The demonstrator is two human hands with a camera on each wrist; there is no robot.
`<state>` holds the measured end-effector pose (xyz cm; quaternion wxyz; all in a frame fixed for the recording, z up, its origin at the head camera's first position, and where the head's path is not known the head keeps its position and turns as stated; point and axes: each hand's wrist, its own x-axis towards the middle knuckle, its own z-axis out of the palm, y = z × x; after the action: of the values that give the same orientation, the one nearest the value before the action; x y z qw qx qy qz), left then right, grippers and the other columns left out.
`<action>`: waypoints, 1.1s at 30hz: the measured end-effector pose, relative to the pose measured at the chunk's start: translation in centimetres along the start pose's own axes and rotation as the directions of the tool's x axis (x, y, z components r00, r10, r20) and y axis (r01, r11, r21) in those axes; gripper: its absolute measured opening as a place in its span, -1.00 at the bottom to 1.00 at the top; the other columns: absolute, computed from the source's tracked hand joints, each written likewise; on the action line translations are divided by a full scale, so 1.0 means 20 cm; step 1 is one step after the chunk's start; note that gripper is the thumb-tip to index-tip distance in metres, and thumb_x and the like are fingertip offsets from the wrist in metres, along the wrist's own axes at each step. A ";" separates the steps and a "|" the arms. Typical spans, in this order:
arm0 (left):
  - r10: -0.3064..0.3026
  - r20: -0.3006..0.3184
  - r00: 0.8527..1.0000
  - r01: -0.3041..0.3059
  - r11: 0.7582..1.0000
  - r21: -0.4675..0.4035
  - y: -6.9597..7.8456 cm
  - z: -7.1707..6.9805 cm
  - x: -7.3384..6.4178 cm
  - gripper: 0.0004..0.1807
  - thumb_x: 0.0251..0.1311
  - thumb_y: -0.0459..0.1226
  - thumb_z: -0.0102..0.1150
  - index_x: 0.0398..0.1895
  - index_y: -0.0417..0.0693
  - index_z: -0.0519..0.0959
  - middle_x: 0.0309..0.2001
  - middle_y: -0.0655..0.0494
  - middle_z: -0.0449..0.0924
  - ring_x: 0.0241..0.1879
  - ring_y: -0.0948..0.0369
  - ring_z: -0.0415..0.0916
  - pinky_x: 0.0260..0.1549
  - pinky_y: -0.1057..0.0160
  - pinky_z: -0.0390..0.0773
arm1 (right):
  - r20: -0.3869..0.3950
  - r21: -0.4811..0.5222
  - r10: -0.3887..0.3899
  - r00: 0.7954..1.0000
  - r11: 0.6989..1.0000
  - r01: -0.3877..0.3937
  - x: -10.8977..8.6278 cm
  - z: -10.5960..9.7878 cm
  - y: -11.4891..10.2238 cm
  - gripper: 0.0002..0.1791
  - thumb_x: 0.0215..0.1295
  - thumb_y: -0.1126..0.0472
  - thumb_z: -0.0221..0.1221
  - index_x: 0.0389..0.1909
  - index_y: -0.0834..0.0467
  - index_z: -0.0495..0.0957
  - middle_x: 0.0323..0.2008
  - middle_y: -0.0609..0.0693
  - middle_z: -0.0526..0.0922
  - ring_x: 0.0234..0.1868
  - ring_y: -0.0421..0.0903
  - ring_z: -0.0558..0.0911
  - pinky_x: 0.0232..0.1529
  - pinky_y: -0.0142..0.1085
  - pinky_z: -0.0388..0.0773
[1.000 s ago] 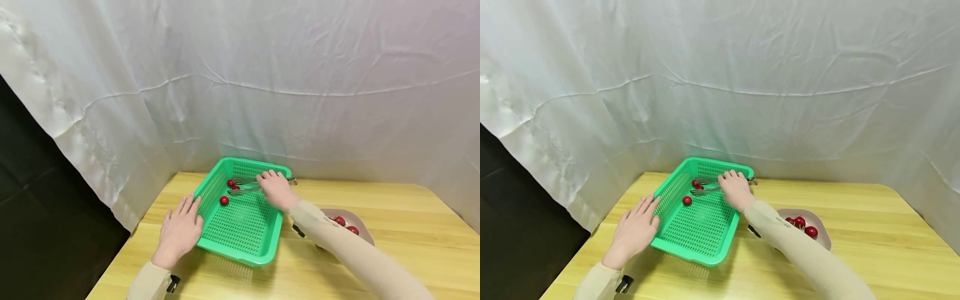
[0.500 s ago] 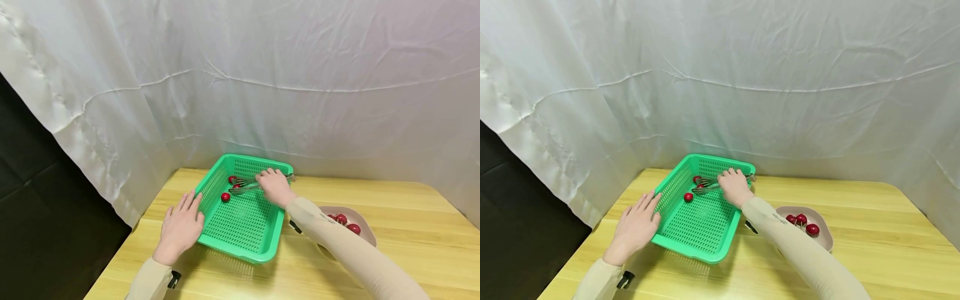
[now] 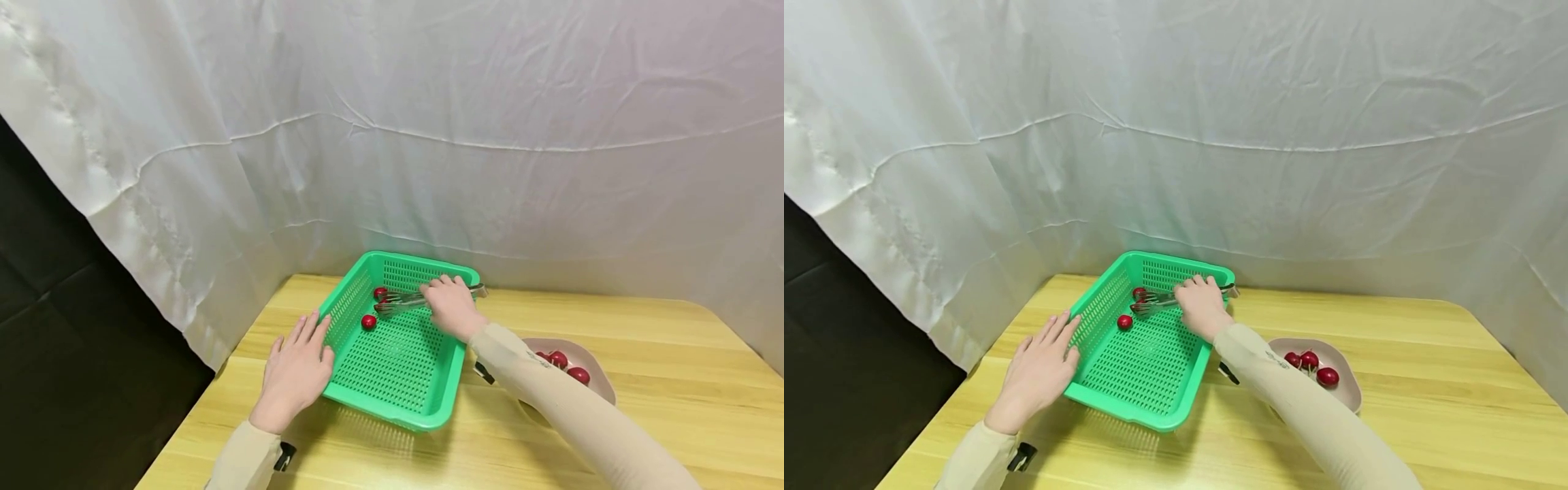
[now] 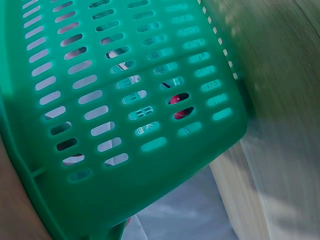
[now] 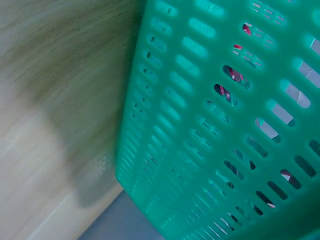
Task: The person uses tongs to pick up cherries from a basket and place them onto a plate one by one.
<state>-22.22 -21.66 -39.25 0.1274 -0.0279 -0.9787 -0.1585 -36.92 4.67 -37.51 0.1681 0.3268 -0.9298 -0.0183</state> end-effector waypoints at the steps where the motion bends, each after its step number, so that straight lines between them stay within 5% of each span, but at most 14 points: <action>1: 0.000 0.001 1.000 0.000 1.000 -0.001 0.00 0.00 0.00 -0.40 0.44 -0.14 -0.28 0.53 -0.04 0.16 0.54 -0.03 -0.01 0.50 -0.07 -0.09 0.32 -0.37 -0.09 | 0.000 0.003 0.004 1.000 1.000 -0.004 0.00 0.00 0.00 -0.51 0.05 0.36 0.33 0.09 0.17 0.60 -0.14 0.06 0.66 -0.17 0.03 0.52 -0.23 -0.13 0.32; 14: 0.015 0.005 1.000 -0.015 1.000 -0.007 0.01 0.00 0.01 -0.40 0.44 -0.15 -0.28 0.53 -0.04 0.17 0.53 -0.03 0.01 0.50 -0.08 -0.09 0.31 -0.37 -0.06 | -0.087 0.048 0.006 0.996 0.999 -0.002 -0.09 -0.05 0.00 -0.59 0.16 0.31 0.34 0.06 0.15 0.60 -0.17 0.03 0.67 -0.20 0.01 0.51 -0.27 -0.15 0.33; 33: 0.020 0.000 1.000 -0.020 1.000 0.005 -0.03 -0.01 0.01 -0.40 0.45 -0.14 -0.29 0.53 -0.06 0.16 0.54 -0.05 -0.01 0.50 -0.10 -0.09 0.30 -0.39 -0.06 | -0.156 0.150 0.015 0.988 0.989 0.009 -0.34 -0.19 0.05 -0.54 0.23 0.33 0.27 0.19 0.20 0.56 0.02 0.08 0.65 0.00 0.10 0.53 -0.06 -0.02 0.45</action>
<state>-22.44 -22.26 -39.26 0.1287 -0.0372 -0.9788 -0.1550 -31.31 9.87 -35.75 0.2155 0.3375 -0.9130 0.0777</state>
